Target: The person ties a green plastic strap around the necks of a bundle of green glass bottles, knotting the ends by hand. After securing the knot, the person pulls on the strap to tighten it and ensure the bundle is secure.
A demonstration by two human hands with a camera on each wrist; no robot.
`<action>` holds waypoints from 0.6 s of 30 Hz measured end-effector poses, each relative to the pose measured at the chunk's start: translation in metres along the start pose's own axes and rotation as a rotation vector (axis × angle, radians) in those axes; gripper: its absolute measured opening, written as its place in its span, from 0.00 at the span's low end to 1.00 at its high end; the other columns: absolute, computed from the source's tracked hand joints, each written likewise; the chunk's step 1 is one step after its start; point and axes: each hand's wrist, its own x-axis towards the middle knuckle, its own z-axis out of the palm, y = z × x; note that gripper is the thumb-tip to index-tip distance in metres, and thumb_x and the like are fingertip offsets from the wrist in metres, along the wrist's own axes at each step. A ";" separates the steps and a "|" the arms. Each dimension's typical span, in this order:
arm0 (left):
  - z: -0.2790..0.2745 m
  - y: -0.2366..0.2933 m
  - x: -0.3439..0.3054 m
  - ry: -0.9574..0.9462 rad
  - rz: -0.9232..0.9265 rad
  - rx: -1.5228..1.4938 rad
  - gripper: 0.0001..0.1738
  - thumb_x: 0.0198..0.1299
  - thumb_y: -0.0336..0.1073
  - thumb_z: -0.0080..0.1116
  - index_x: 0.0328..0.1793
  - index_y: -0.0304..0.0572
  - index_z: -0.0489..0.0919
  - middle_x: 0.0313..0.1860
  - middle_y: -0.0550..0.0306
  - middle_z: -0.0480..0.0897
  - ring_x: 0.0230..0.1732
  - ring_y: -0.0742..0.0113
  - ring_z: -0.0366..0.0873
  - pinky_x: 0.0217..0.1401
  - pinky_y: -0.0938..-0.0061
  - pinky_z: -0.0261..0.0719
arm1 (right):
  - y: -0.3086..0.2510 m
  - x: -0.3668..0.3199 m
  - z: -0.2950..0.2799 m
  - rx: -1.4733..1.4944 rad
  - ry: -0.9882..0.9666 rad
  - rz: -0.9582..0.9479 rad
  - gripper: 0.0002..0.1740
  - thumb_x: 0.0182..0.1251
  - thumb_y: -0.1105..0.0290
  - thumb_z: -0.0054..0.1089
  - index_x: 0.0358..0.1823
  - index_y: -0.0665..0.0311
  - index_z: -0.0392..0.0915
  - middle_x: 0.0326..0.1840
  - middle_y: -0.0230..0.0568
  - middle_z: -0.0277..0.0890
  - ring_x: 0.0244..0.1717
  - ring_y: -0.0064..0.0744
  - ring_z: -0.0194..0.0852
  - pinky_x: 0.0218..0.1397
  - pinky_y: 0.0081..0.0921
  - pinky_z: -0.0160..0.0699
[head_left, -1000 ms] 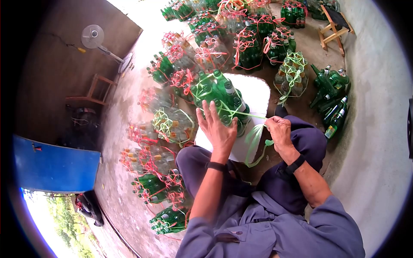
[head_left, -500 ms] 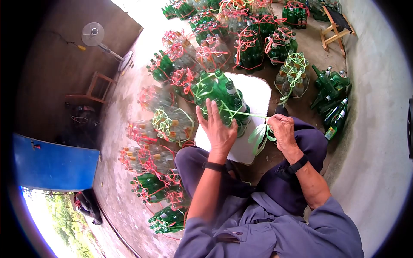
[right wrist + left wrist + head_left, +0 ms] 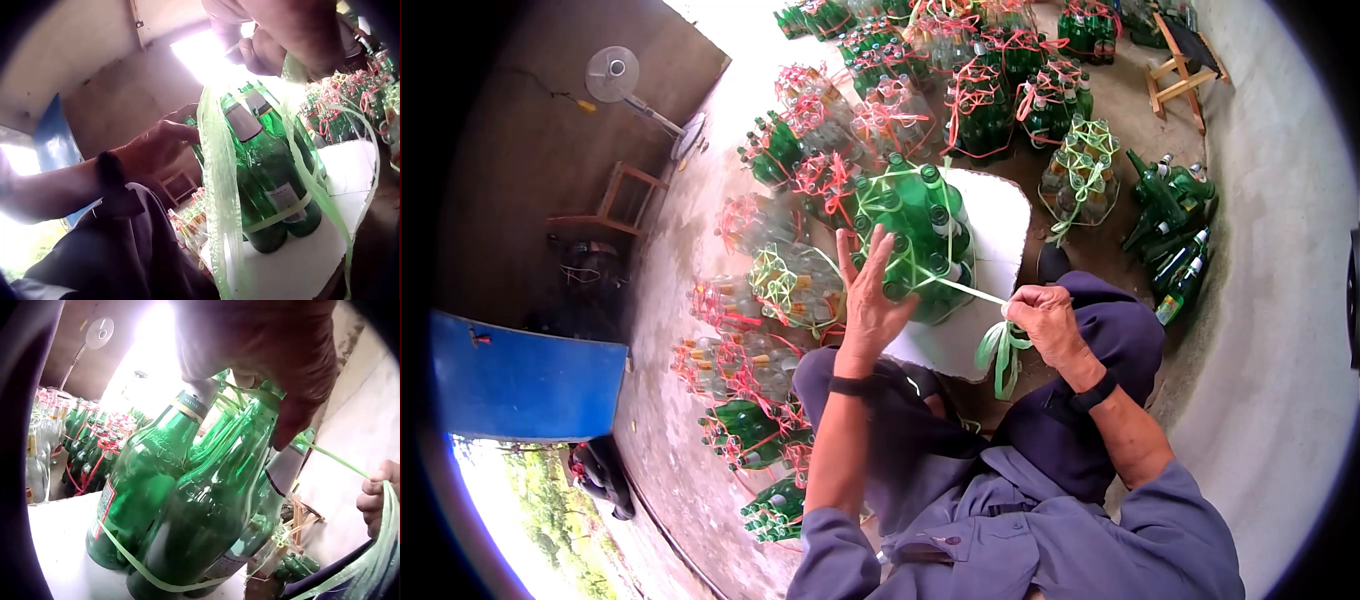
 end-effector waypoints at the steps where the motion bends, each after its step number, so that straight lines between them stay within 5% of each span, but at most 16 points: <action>1: -0.003 -0.004 0.001 -0.029 0.011 -0.021 0.50 0.38 0.32 0.72 0.76 0.48 0.69 0.79 0.53 0.67 0.87 0.41 0.31 0.87 0.50 0.39 | 0.002 0.000 0.001 -0.031 -0.006 -0.001 0.08 0.61 0.71 0.63 0.27 0.67 0.84 0.19 0.20 0.71 0.22 0.10 0.60 0.25 0.17 0.59; 7: -0.013 -0.007 0.003 -0.075 0.000 -0.056 0.51 0.39 0.33 0.73 0.77 0.51 0.69 0.80 0.56 0.67 0.87 0.45 0.31 0.87 0.49 0.37 | 0.003 0.001 0.008 -0.037 -0.059 0.028 0.08 0.63 0.71 0.63 0.28 0.67 0.85 0.20 0.21 0.72 0.22 0.10 0.61 0.25 0.16 0.59; 14: -0.014 0.016 -0.008 -0.057 -0.089 0.142 0.47 0.44 0.35 0.74 0.76 0.44 0.69 0.78 0.44 0.67 0.86 0.41 0.41 0.83 0.46 0.44 | 0.003 -0.005 0.010 0.021 -0.073 0.089 0.08 0.64 0.70 0.63 0.29 0.67 0.85 0.18 0.20 0.68 0.20 0.09 0.59 0.22 0.16 0.55; 16: -0.015 0.027 -0.019 0.041 -0.118 0.204 0.41 0.48 0.34 0.72 0.73 0.42 0.73 0.76 0.44 0.70 0.84 0.40 0.47 0.82 0.45 0.46 | 0.001 -0.007 0.010 0.012 -0.068 0.109 0.09 0.64 0.70 0.64 0.29 0.67 0.85 0.18 0.20 0.68 0.20 0.09 0.58 0.22 0.16 0.55; 18: -0.013 0.047 -0.035 0.246 -0.047 0.151 0.26 0.53 0.28 0.68 0.61 0.40 0.80 0.63 0.46 0.81 0.73 0.43 0.67 0.75 0.54 0.63 | 0.002 -0.009 0.013 -0.014 -0.064 0.091 0.10 0.66 0.69 0.64 0.28 0.67 0.84 0.18 0.20 0.68 0.19 0.09 0.58 0.21 0.16 0.55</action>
